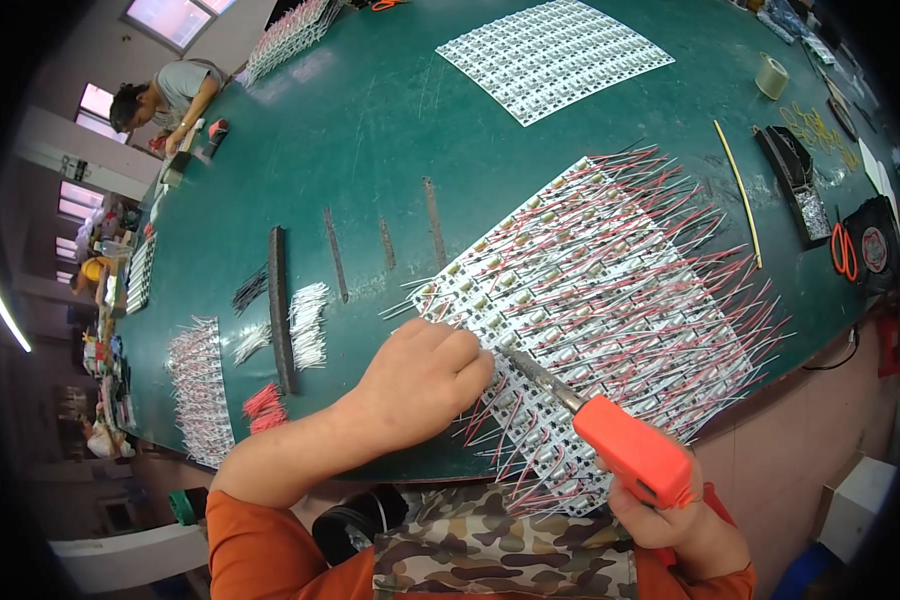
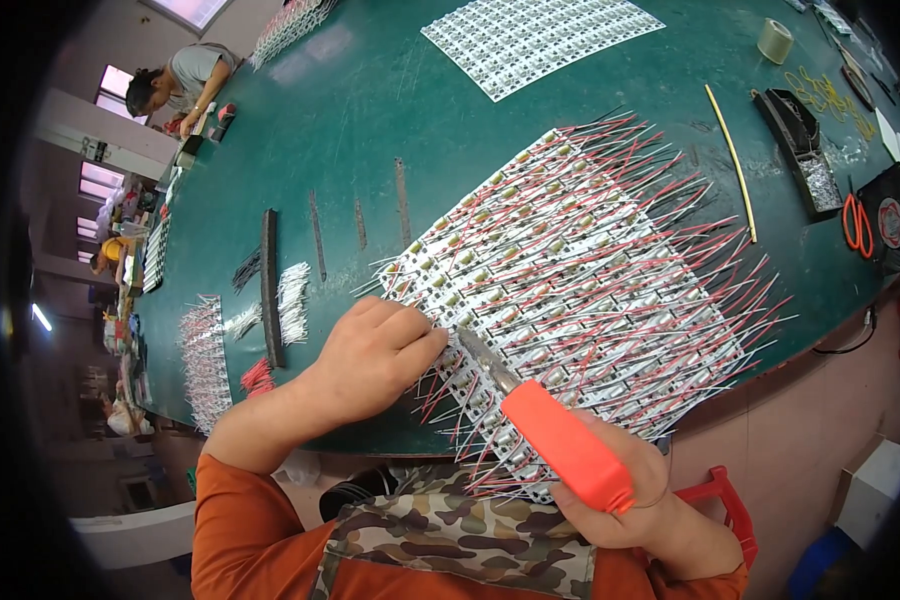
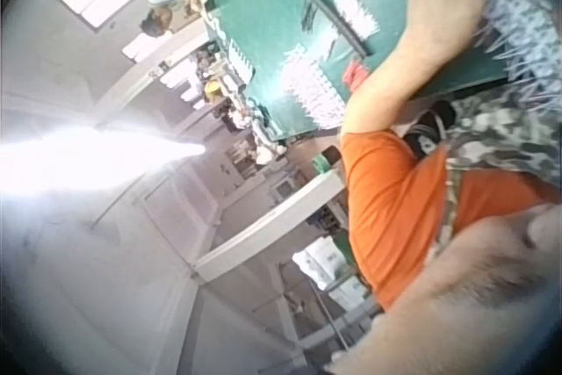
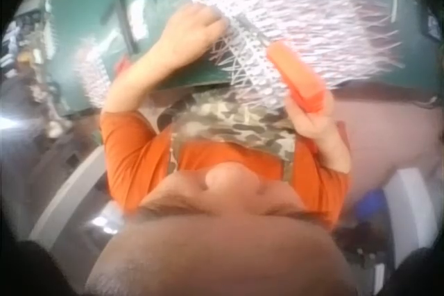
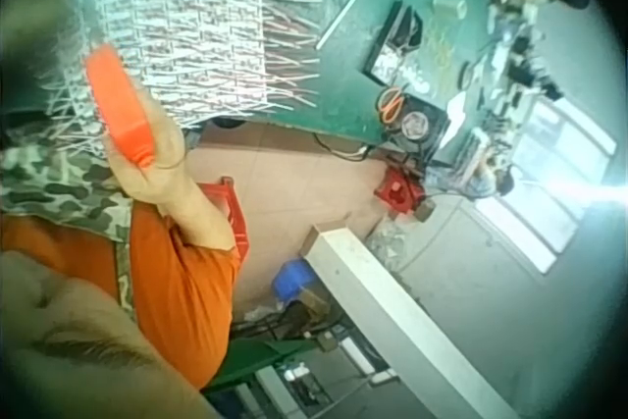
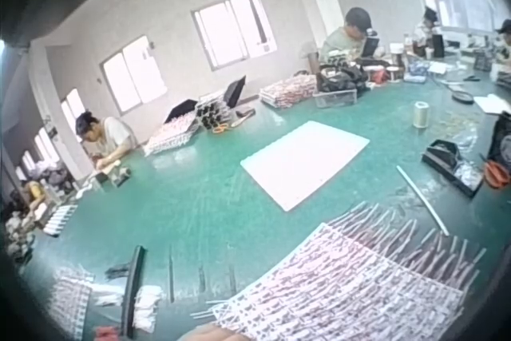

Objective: The person applies glue to wires on an electronic component board using a glue gun.

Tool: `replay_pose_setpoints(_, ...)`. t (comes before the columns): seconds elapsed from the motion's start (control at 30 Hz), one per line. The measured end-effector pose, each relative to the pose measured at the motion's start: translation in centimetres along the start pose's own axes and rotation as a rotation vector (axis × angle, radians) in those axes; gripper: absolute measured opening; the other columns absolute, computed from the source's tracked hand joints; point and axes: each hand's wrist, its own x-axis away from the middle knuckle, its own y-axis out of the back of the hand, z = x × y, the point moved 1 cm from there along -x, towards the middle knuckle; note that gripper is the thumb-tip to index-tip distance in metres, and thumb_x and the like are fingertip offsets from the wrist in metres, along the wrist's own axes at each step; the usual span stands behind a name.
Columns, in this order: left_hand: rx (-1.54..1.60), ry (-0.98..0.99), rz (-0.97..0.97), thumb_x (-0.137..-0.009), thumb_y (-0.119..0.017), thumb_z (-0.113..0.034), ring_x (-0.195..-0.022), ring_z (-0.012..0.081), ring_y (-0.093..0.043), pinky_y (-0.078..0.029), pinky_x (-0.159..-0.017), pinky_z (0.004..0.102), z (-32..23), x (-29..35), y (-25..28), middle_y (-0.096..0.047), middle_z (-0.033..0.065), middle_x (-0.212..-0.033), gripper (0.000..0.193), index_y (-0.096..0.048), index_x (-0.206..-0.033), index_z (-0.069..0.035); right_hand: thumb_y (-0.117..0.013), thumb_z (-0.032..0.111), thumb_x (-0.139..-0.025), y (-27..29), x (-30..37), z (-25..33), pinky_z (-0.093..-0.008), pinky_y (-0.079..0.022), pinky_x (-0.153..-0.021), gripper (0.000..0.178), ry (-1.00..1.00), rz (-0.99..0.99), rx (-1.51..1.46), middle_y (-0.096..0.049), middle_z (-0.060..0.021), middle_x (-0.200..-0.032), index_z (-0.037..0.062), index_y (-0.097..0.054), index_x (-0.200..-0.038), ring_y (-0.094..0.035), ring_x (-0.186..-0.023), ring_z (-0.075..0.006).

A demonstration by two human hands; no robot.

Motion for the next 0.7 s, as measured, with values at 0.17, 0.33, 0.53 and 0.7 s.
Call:
replay_pose_setpoints(0.17, 0.001, 0.021, 0.1, -0.078, -0.066, -0.013, -0.08, 0.0239, -0.061, -0.048, -0.073, 0.0379, 0.2, 0.0, 0.3, -0.058, 0.0047, -0.086, 0.023, -0.067, -0.1, -0.006, -0.079, 0.005, -0.078, 0.0, -0.4, 0.2, -0.0341, -0.056, -0.084, 0.066, 0.026, 0.001, 0.062, -0.067, -0.0244, -0.115, -0.015, -0.048, -0.133, -0.072, -0.093, -0.0301)
replay_pose_setpoints(0.33, 0.013, -0.004, 0.029, -0.077, -0.06, -0.015, -0.077, 0.0232, -0.059, -0.046, -0.069, 0.0377, 0.2, -0.3, 0.1, -0.054, 0.0048, -0.079, 0.011, -0.062, -0.085, -0.007, -0.079, 0.006, -0.078, -0.1, -0.5, 0.3, -0.0348, -0.057, -0.081, 0.066, 0.028, -0.001, 0.08, -0.069, -0.0237, -0.11, -0.0146, -0.049, -0.133, -0.073, -0.089, -0.0305)
replay_pose_setpoints(0.53, -0.001, -0.001, 0.058, -0.077, -0.06, -0.014, -0.077, 0.024, -0.059, -0.047, -0.07, 0.0385, 0.0, -0.5, 0.3, -0.054, 0.0056, -0.08, 0.008, -0.06, -0.081, -0.007, -0.078, 0.004, -0.079, -0.2, -0.8, 0.5, -0.0357, -0.058, -0.079, 0.066, 0.006, 0.016, 0.036, -0.069, -0.0232, -0.109, -0.013, -0.048, -0.134, -0.074, -0.088, -0.0307)
replay_pose_setpoints(0.7, 0.001, 0.001, 0.09, -0.077, -0.06, -0.014, -0.077, 0.0248, -0.06, -0.048, -0.07, 0.039, 0.0, -0.8, 0.5, -0.054, 0.0063, -0.08, 0.008, -0.059, -0.08, -0.007, -0.078, 0.004, -0.079, 0.0, -1.1, 0.8, -0.0356, -0.058, -0.08, 0.066, -0.018, 0.034, 0.02, -0.07, -0.0218, -0.108, -0.0129, -0.047, -0.135, -0.074, -0.087, -0.0299)
